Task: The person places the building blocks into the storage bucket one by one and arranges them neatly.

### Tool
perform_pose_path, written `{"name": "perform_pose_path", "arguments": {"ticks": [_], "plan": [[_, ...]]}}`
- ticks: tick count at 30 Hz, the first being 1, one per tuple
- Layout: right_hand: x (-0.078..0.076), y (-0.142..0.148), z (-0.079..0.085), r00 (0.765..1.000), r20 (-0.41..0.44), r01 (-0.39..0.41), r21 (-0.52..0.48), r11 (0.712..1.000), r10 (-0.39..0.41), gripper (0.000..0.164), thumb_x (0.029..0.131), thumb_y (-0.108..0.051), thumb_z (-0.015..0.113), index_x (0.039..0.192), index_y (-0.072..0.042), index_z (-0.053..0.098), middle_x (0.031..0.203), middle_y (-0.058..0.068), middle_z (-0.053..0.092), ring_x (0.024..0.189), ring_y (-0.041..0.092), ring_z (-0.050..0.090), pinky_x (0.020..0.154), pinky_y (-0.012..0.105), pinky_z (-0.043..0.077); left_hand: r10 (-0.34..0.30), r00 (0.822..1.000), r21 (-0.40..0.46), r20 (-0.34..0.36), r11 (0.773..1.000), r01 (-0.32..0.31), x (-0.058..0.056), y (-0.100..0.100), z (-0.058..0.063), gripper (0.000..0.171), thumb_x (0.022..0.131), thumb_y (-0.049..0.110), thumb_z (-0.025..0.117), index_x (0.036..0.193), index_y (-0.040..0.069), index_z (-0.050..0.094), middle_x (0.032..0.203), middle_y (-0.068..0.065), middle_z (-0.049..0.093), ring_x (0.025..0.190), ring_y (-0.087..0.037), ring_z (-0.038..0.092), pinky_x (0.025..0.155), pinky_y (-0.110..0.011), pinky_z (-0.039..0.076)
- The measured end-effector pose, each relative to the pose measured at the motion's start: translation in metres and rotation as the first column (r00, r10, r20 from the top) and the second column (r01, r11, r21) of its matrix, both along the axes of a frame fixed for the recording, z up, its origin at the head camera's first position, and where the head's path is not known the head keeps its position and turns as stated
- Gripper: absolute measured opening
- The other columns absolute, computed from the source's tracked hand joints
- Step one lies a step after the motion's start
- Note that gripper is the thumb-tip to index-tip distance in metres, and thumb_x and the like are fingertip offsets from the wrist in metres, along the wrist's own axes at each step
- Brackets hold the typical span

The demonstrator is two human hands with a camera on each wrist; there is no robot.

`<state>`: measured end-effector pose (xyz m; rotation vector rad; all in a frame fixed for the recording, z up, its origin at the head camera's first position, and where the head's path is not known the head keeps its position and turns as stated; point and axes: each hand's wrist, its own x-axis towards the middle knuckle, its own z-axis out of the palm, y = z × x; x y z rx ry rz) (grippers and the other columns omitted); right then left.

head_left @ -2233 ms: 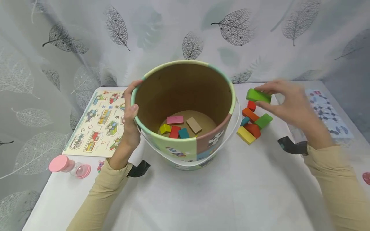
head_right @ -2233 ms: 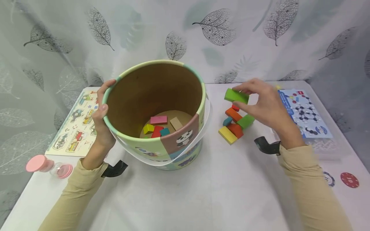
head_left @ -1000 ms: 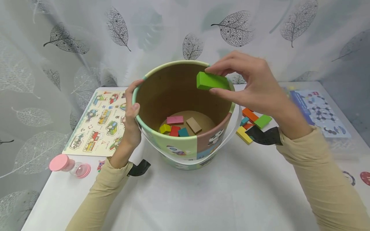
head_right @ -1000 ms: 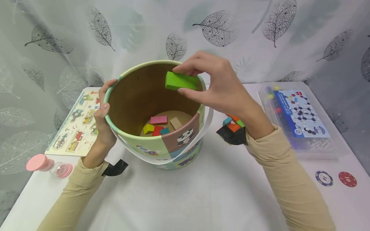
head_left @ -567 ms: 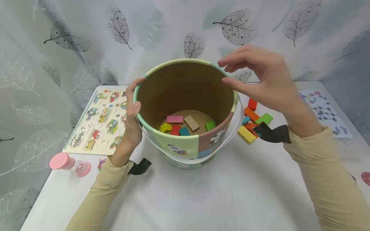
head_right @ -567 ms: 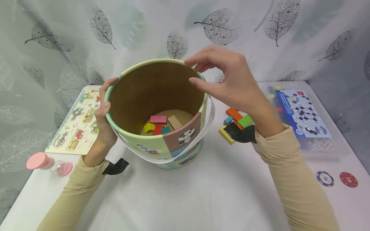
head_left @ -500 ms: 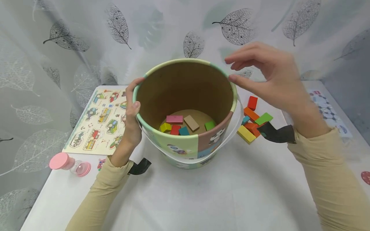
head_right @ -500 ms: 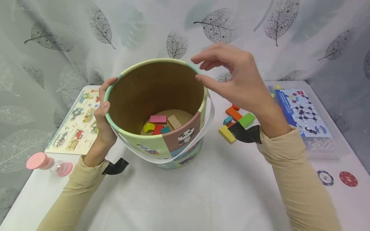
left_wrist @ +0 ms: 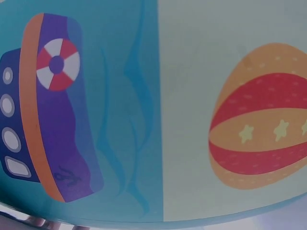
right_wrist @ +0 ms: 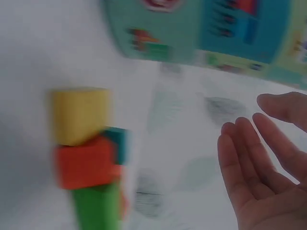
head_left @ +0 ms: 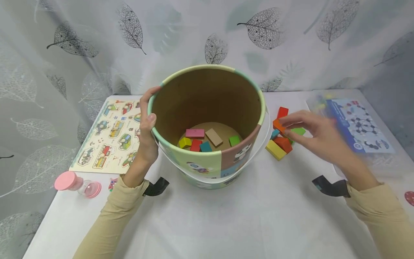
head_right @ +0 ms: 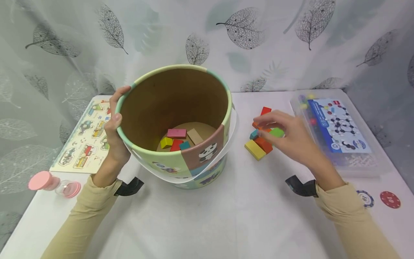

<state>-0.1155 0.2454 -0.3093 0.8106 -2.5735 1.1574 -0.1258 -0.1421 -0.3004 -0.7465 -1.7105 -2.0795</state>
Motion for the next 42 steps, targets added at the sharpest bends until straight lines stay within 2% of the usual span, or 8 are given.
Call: {"name": "perform_pose_path", "arguments": {"ticks": [6,13,16,21,26,31,35,42], "plan": [[0.012,0.009,-0.044,0.984,0.172,0.024,0.066,0.998,-0.035,0.039,0.080,0.002,0.074,0.117,-0.009,0.068,0.106,0.004,0.070,0.092,0.004,0.064,0.087,0.005,0.045,0.007,1.000,-0.004,0.005,1.000,-0.007,0.000,0.000,0.000,0.066,0.087,0.048,0.045,0.142,0.012,0.035,0.142,-0.017,0.038,0.131,-0.037,0.035,0.106,-0.042,0.033],[0.016,0.010,-0.063,0.969,0.243,0.011,0.149,0.989,-0.048,0.041,0.083,-0.011,0.075,0.123,-0.012,0.065,0.116,0.004,0.069,0.099,0.005,0.062,0.089,0.003,0.040,0.006,1.000,-0.006,0.006,1.000,-0.006,0.001,-0.002,0.000,0.066,0.087,0.047,0.045,0.142,0.012,0.034,0.142,-0.017,0.038,0.130,-0.037,0.035,0.106,-0.041,0.032],[0.012,0.001,-0.066,0.973,0.231,-0.004,0.137,0.991,-0.028,0.041,0.082,-0.009,0.076,0.122,-0.012,0.065,0.114,0.004,0.069,0.097,0.005,0.062,0.089,0.002,0.039,0.012,1.000,-0.006,0.006,1.000,-0.012,0.002,-0.007,-0.001,0.065,0.087,0.046,0.044,0.142,0.012,0.034,0.142,-0.017,0.039,0.130,-0.037,0.035,0.106,-0.042,0.032],[0.009,-0.008,-0.072,0.992,0.127,-0.010,0.161,0.987,-0.011,0.040,0.080,-0.006,0.077,0.118,-0.011,0.067,0.115,0.005,0.068,0.091,0.007,0.061,0.084,0.006,0.042,-0.001,1.000,-0.001,0.012,1.000,0.001,0.000,-0.010,-0.004,0.065,0.086,0.047,0.046,0.141,0.014,0.035,0.140,-0.017,0.040,0.128,-0.037,0.037,0.105,-0.042,0.034],[0.010,-0.004,-0.076,0.996,0.088,0.018,0.172,0.985,-0.034,0.043,0.076,-0.005,0.080,0.117,-0.016,0.069,0.122,0.008,0.066,0.091,-0.005,0.060,0.084,0.002,0.039,-0.018,1.000,-0.015,0.005,1.000,0.018,-0.006,-0.007,-0.007,0.066,0.085,0.048,0.046,0.142,0.016,0.036,0.141,-0.019,0.038,0.128,-0.040,0.036,0.105,-0.045,0.035],[0.015,0.007,-0.075,0.997,0.064,0.042,0.167,0.985,-0.053,0.045,0.072,-0.001,0.081,0.112,-0.019,0.070,0.115,0.003,0.067,0.090,-0.009,0.061,0.085,0.001,0.040,-0.041,0.999,-0.023,0.003,0.999,0.041,-0.012,0.006,-0.007,0.067,0.085,0.048,0.045,0.143,0.016,0.034,0.143,-0.020,0.036,0.128,-0.044,0.034,0.105,-0.047,0.035],[0.016,0.007,-0.074,0.998,0.032,0.055,0.189,0.980,-0.062,0.044,0.072,-0.001,0.081,0.111,-0.019,0.070,0.110,-0.001,0.067,0.087,-0.008,0.061,0.083,0.002,0.041,-0.041,0.999,-0.031,0.006,0.999,0.041,-0.013,0.008,-0.005,0.067,0.085,0.047,0.045,0.143,0.016,0.034,0.143,-0.019,0.036,0.129,-0.043,0.034,0.106,-0.047,0.033],[0.009,-0.010,-0.075,1.000,0.000,0.000,0.186,0.983,0.000,0.038,0.072,-0.001,0.081,0.106,-0.014,0.071,0.101,-0.003,0.068,0.082,0.009,0.059,0.077,0.013,0.045,-0.025,1.000,-0.002,0.018,1.000,0.025,-0.006,-0.002,-0.004,0.067,0.085,0.049,0.047,0.141,0.015,0.036,0.141,-0.016,0.039,0.128,-0.036,0.037,0.106,-0.043,0.034]]}}
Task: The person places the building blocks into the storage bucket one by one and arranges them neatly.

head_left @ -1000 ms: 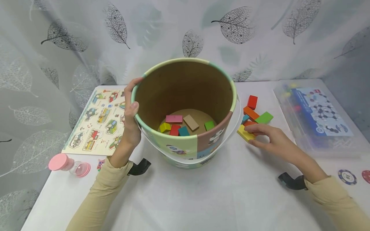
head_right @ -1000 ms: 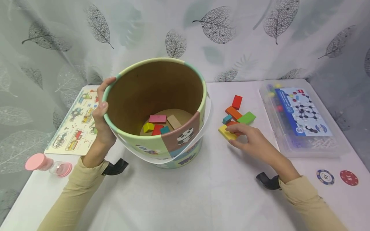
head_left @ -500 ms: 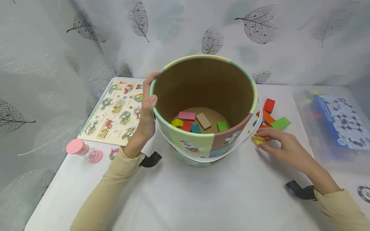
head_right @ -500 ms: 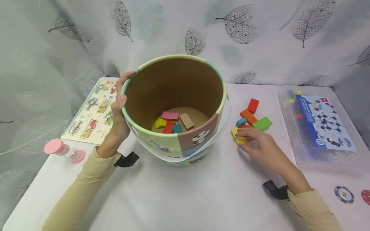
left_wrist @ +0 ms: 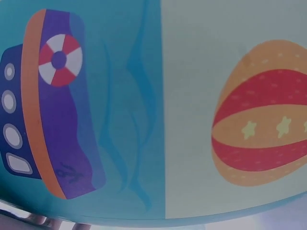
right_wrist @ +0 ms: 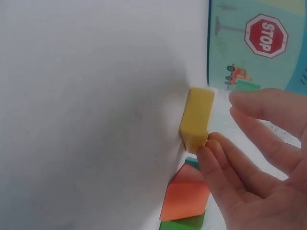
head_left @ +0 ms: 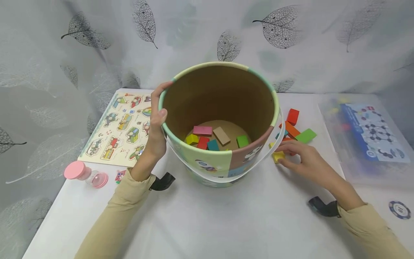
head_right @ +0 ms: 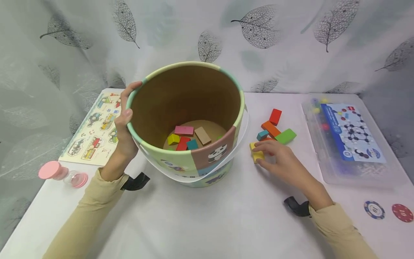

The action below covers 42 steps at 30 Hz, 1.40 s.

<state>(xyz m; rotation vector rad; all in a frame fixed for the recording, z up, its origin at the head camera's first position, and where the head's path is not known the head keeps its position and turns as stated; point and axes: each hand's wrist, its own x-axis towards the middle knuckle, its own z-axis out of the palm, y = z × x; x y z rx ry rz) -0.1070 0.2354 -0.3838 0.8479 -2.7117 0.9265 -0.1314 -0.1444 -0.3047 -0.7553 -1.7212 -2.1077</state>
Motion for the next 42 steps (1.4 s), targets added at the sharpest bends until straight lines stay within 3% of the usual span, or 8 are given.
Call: {"name": "perform_pose_path", "arguments": {"ticks": [8,19,29,34,38,40,42], "plan": [[-0.003,-0.015,-0.001,0.999,-0.023,0.027,0.017,0.999,-0.027,0.035,0.069,-0.004,0.084,0.101,-0.011,0.073,0.095,-0.001,0.068,0.079,0.014,0.059,0.071,0.024,0.051,0.014,1.000,0.008,0.013,1.000,-0.014,0.006,-0.005,-0.001,0.068,0.085,0.049,0.047,0.142,0.014,0.035,0.142,-0.016,0.039,0.129,-0.037,0.037,0.106,-0.042,0.034],[-0.011,-0.024,-0.003,0.999,-0.002,-0.047,0.091,0.995,0.048,0.045,0.064,0.005,0.082,0.106,-0.007,0.071,0.102,0.005,0.064,0.092,0.018,0.055,0.076,0.036,0.049,-0.007,1.000,0.031,0.011,1.000,0.007,0.008,-0.005,-0.002,0.066,0.086,0.047,0.048,0.142,0.013,0.034,0.141,-0.018,0.040,0.129,-0.037,0.037,0.105,-0.041,0.035],[-0.010,-0.020,-0.003,0.996,0.085,0.029,0.074,0.997,-0.035,0.043,0.068,0.003,0.082,0.107,-0.010,0.071,0.096,0.000,0.070,0.086,0.016,0.060,0.077,0.038,0.057,-0.031,0.999,0.034,0.008,0.999,0.031,0.006,-0.001,-0.001,0.065,0.086,0.046,0.047,0.141,0.014,0.035,0.141,-0.018,0.039,0.129,-0.038,0.037,0.105,-0.040,0.036],[-0.007,-0.005,0.018,0.996,0.035,0.078,0.017,0.997,-0.078,0.043,0.066,0.006,0.082,0.105,-0.009,0.072,0.092,0.000,0.069,0.082,0.009,0.060,0.075,0.015,0.051,-0.035,0.999,0.029,0.005,0.999,0.035,0.005,0.001,0.000,0.065,0.087,0.047,0.047,0.141,0.014,0.035,0.142,-0.018,0.039,0.129,-0.037,0.037,0.106,-0.042,0.035],[-0.006,0.008,0.052,0.990,-0.007,0.138,-0.040,0.990,-0.138,0.049,0.067,0.008,0.081,0.112,-0.007,0.070,0.101,0.006,0.069,0.084,-0.007,0.054,0.079,0.000,0.040,-0.030,1.000,0.015,0.002,0.999,0.030,0.005,0.001,0.001,0.066,0.087,0.048,0.047,0.142,0.014,0.034,0.142,-0.018,0.038,0.130,-0.038,0.036,0.106,-0.043,0.035],[-0.005,0.012,0.073,0.983,0.002,0.183,-0.079,0.980,-0.183,0.051,0.069,0.007,0.080,0.117,-0.007,0.069,0.109,-0.004,0.068,0.088,-0.013,0.053,0.082,-0.002,0.037,-0.025,1.000,0.009,0.001,1.000,0.025,0.005,0.000,0.001,0.066,0.087,0.048,0.047,0.142,0.014,0.034,0.142,-0.018,0.038,0.129,-0.038,0.036,0.106,-0.042,0.035],[-0.004,0.012,0.096,0.975,0.005,0.223,-0.140,0.965,-0.224,0.053,0.070,0.008,0.079,0.120,-0.008,0.068,0.111,-0.011,0.067,0.090,-0.011,0.054,0.081,-0.001,0.038,-0.020,1.000,0.008,-0.001,1.000,0.020,0.005,0.000,0.002,0.066,0.087,0.048,0.047,0.142,0.013,0.034,0.142,-0.018,0.038,0.129,-0.038,0.037,0.106,-0.042,0.035]]}}
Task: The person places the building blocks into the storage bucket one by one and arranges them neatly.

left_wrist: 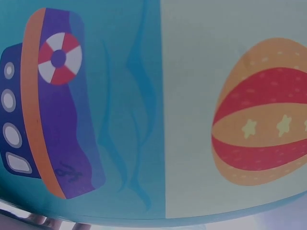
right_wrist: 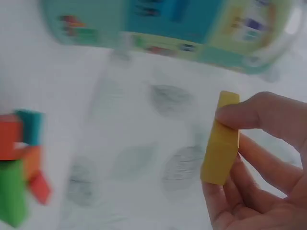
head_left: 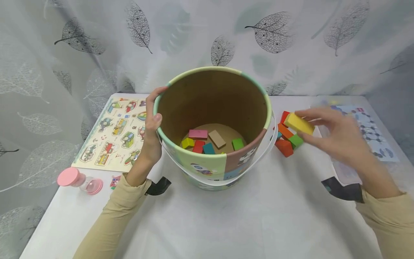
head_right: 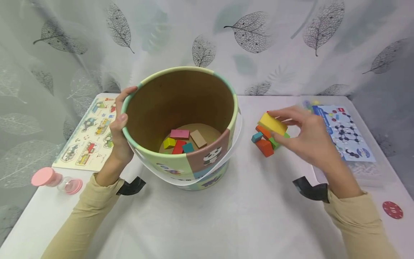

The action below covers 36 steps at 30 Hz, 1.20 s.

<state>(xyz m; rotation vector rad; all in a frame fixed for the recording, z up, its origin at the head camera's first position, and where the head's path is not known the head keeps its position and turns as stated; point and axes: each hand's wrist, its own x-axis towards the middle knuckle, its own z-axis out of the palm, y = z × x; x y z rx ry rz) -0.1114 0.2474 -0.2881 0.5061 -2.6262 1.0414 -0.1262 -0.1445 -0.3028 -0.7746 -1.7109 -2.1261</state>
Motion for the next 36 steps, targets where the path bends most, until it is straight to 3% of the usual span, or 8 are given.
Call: {"name": "perform_pose_path", "arguments": {"ticks": [3,6,7,12,14,17,21,36], "plan": [[-0.001,-0.007,0.030,0.994,-0.096,-0.061,-0.196,0.979,0.043,0.052,0.067,0.017,0.075,0.117,0.002,0.068,0.109,-0.015,0.068,0.093,0.001,0.062,0.082,0.006,0.045,-0.004,1.000,0.007,0.000,1.000,0.004,0.000,0.000,0.000,0.065,0.087,0.046,0.047,0.142,0.014,0.035,0.142,-0.018,0.039,0.128,-0.037,0.037,0.105,-0.042,0.035],[-0.001,-0.026,0.057,0.968,-0.194,-0.223,-0.368,0.903,0.160,0.051,0.064,0.025,0.071,0.113,0.013,0.065,0.110,0.007,0.071,0.097,0.015,0.064,0.087,0.016,0.048,-0.013,1.000,0.012,-0.002,1.000,0.013,0.000,0.001,0.000,0.064,0.087,0.046,0.047,0.141,0.014,0.035,0.141,-0.018,0.039,0.128,-0.037,0.038,0.105,-0.041,0.035],[-0.001,-0.034,0.065,0.953,-0.224,-0.279,-0.381,0.881,0.205,0.050,0.063,0.027,0.069,0.112,0.016,0.064,0.110,0.014,0.071,0.099,0.018,0.065,0.088,0.019,0.049,-0.016,1.000,0.013,-0.002,1.000,0.016,0.000,0.002,0.001,0.064,0.087,0.046,0.047,0.141,0.014,0.035,0.141,-0.018,0.039,0.128,-0.037,0.038,0.105,-0.041,0.035],[-0.003,-0.072,0.088,0.921,-0.249,-0.351,-0.206,0.913,0.298,0.057,0.064,0.023,0.073,0.118,0.006,0.066,0.114,0.017,0.067,0.104,0.019,0.063,0.091,0.021,0.051,-0.020,1.000,0.009,-0.006,1.000,0.020,-0.002,0.004,0.001,0.064,0.087,0.046,0.047,0.141,0.014,0.035,0.141,-0.018,0.039,0.129,-0.037,0.037,0.106,-0.040,0.035],[-0.007,-0.083,0.089,0.914,-0.246,-0.367,-0.161,0.916,0.323,0.059,0.065,0.022,0.074,0.120,0.003,0.066,0.114,0.013,0.067,0.103,0.016,0.063,0.091,0.020,0.051,-0.020,1.000,0.007,-0.004,1.000,0.020,-0.003,0.005,0.000,0.064,0.087,0.046,0.047,0.142,0.014,0.035,0.142,-0.018,0.038,0.129,-0.037,0.037,0.106,-0.041,0.035],[-0.013,-0.095,0.084,0.898,-0.227,-0.422,-0.198,0.885,0.378,0.056,0.066,0.020,0.075,0.119,0.003,0.066,0.112,0.009,0.066,0.101,0.016,0.062,0.091,0.020,0.051,-0.014,1.000,0.001,0.004,1.000,0.014,-0.002,0.005,-0.001,0.065,0.087,0.046,0.047,0.142,0.015,0.035,0.142,-0.017,0.038,0.129,-0.037,0.037,0.106,-0.041,0.035],[-0.018,-0.104,0.077,0.894,-0.190,-0.441,-0.221,0.870,0.406,0.051,0.069,0.016,0.075,0.118,0.002,0.067,0.110,0.003,0.066,0.099,0.015,0.061,0.090,0.019,0.050,-0.005,1.000,-0.002,0.012,1.000,0.005,-0.001,0.004,-0.002,0.066,0.087,0.047,0.047,0.142,0.015,0.035,0.142,-0.017,0.038,0.129,-0.037,0.037,0.106,-0.042,0.035],[-0.029,-0.116,0.077,0.898,-0.153,-0.439,-0.234,0.868,0.413,0.048,0.070,0.015,0.075,0.116,0.003,0.067,0.109,0.004,0.066,0.098,0.018,0.061,0.089,0.020,0.051,0.037,0.999,-0.007,-0.008,0.999,-0.037,0.000,0.001,-0.002,0.067,0.087,0.049,0.046,0.142,0.012,0.034,0.141,-0.018,0.039,0.129,-0.039,0.036,0.105,-0.042,0.035]]}}
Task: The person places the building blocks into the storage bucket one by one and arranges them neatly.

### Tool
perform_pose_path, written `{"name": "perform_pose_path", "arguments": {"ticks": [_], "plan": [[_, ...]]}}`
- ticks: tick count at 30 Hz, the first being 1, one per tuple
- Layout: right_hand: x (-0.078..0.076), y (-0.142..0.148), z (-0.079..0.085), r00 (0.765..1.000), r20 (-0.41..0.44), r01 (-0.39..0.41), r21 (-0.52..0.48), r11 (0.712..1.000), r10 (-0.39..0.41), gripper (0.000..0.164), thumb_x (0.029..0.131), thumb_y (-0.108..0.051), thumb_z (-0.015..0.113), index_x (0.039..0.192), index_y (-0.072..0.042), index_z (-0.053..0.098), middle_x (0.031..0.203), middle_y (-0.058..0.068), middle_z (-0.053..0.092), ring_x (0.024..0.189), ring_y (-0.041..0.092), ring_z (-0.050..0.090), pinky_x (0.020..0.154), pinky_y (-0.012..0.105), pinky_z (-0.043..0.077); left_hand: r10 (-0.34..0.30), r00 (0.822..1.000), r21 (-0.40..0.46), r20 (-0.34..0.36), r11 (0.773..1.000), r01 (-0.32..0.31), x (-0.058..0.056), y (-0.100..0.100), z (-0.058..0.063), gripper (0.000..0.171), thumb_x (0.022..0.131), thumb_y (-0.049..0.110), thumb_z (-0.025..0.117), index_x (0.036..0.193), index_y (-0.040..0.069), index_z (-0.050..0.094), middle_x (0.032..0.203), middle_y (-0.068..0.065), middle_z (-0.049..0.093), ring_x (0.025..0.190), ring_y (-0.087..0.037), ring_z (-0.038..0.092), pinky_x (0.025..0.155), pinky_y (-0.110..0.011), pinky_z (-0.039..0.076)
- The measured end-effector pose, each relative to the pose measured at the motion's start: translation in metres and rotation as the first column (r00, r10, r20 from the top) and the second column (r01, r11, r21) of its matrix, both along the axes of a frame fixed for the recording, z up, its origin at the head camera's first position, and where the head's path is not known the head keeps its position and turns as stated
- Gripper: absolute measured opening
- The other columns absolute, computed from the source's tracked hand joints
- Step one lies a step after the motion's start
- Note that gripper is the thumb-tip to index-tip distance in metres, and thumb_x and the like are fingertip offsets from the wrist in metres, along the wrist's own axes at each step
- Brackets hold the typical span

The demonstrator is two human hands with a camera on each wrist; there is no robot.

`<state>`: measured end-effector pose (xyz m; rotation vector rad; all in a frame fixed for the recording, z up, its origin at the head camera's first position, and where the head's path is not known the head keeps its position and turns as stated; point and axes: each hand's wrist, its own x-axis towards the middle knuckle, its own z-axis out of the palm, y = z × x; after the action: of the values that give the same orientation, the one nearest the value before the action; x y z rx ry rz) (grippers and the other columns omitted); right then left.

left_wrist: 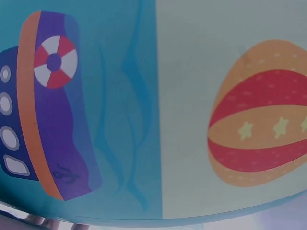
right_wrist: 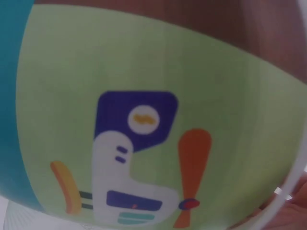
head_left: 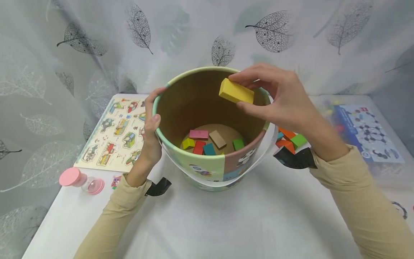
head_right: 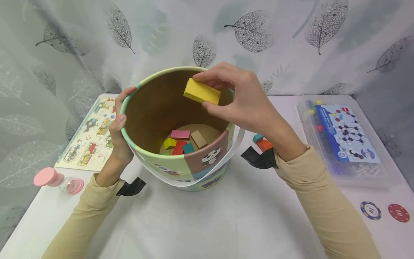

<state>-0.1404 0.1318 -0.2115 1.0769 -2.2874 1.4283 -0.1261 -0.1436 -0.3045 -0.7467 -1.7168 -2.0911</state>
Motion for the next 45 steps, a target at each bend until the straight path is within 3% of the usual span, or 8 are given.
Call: {"name": "perform_pose_path", "arguments": {"ticks": [13,20,24,29,31,35,38,45], "plan": [[0.002,0.007,-0.002,0.998,-0.035,-0.059,-0.017,0.998,0.059,0.045,0.073,0.014,0.074,0.116,0.002,0.067,0.109,0.006,0.068,0.100,0.017,0.064,0.093,0.020,0.051,-0.015,1.000,0.016,0.004,1.000,0.015,0.000,-0.001,-0.003,0.066,0.087,0.048,0.046,0.142,0.013,0.035,0.141,-0.020,0.039,0.128,-0.039,0.037,0.105,-0.043,0.035],[0.007,0.046,-0.011,0.999,0.004,0.040,-0.128,0.991,-0.040,0.045,0.073,0.019,0.071,0.116,0.009,0.065,0.112,0.010,0.068,0.099,0.019,0.064,0.092,0.019,0.050,-0.017,1.000,0.012,0.008,1.000,0.017,0.000,0.000,-0.002,0.065,0.087,0.046,0.046,0.142,0.013,0.035,0.141,-0.018,0.039,0.128,-0.038,0.037,0.106,-0.042,0.034],[0.006,0.069,-0.036,0.988,0.037,0.151,-0.059,0.987,-0.149,0.044,0.075,0.017,0.070,0.118,0.006,0.066,0.113,0.006,0.068,0.099,0.012,0.065,0.092,0.014,0.048,0.000,1.000,0.003,0.005,1.000,-0.001,0.002,-0.002,-0.001,0.065,0.087,0.046,0.045,0.142,0.012,0.035,0.141,-0.017,0.039,0.129,-0.037,0.037,0.105,-0.041,0.034],[0.000,0.093,-0.088,0.958,0.064,0.269,0.146,0.952,-0.280,0.045,0.076,0.011,0.073,0.119,-0.003,0.067,0.113,0.004,0.066,0.094,-0.004,0.063,0.090,0.006,0.045,0.006,1.000,0.000,0.002,1.000,-0.006,0.002,-0.004,0.000,0.065,0.087,0.045,0.044,0.142,0.012,0.035,0.141,-0.017,0.040,0.129,-0.036,0.037,0.105,-0.041,0.034],[-0.005,0.099,-0.109,0.936,0.092,0.310,0.236,0.921,-0.338,0.043,0.077,0.005,0.075,0.118,-0.006,0.068,0.111,0.004,0.066,0.094,-0.001,0.064,0.086,0.003,0.043,0.006,1.000,0.002,0.001,1.000,-0.006,0.002,-0.004,0.000,0.064,0.087,0.045,0.044,0.142,0.012,0.035,0.141,-0.017,0.040,0.129,-0.036,0.037,0.106,-0.041,0.034],[-0.014,0.105,-0.143,0.919,0.063,0.333,0.405,0.852,-0.389,0.037,0.077,-0.003,0.078,0.113,-0.005,0.069,0.104,0.012,0.066,0.093,0.020,0.065,0.083,0.024,0.052,0.002,1.000,0.010,0.002,1.000,-0.002,0.003,-0.005,0.000,0.064,0.087,0.044,0.045,0.142,0.012,0.035,0.141,-0.017,0.040,0.129,-0.037,0.037,0.106,-0.041,0.034],[-0.019,0.104,-0.158,0.925,0.049,0.316,0.452,0.834,-0.377,0.029,0.077,-0.003,0.077,0.105,-0.002,0.070,0.100,0.015,0.066,0.087,0.029,0.065,0.079,0.041,0.053,-0.009,1.000,0.014,0.001,1.000,0.009,0.002,-0.004,0.001,0.064,0.087,0.043,0.045,0.142,0.012,0.035,0.141,-0.017,0.039,0.129,-0.037,0.037,0.106,-0.042,0.034],[-0.021,0.100,-0.171,0.909,0.112,0.301,0.490,0.818,-0.401,0.024,0.076,-0.001,0.076,0.099,-0.001,0.072,0.097,0.018,0.068,0.085,0.032,0.070,0.071,0.029,0.056,-0.017,1.000,0.010,-0.004,1.000,0.017,-0.001,-0.002,0.002,0.064,0.087,0.043,0.045,0.141,0.012,0.035,0.141,-0.017,0.040,0.128,-0.037,0.037,0.105,-0.042,0.035]]}}
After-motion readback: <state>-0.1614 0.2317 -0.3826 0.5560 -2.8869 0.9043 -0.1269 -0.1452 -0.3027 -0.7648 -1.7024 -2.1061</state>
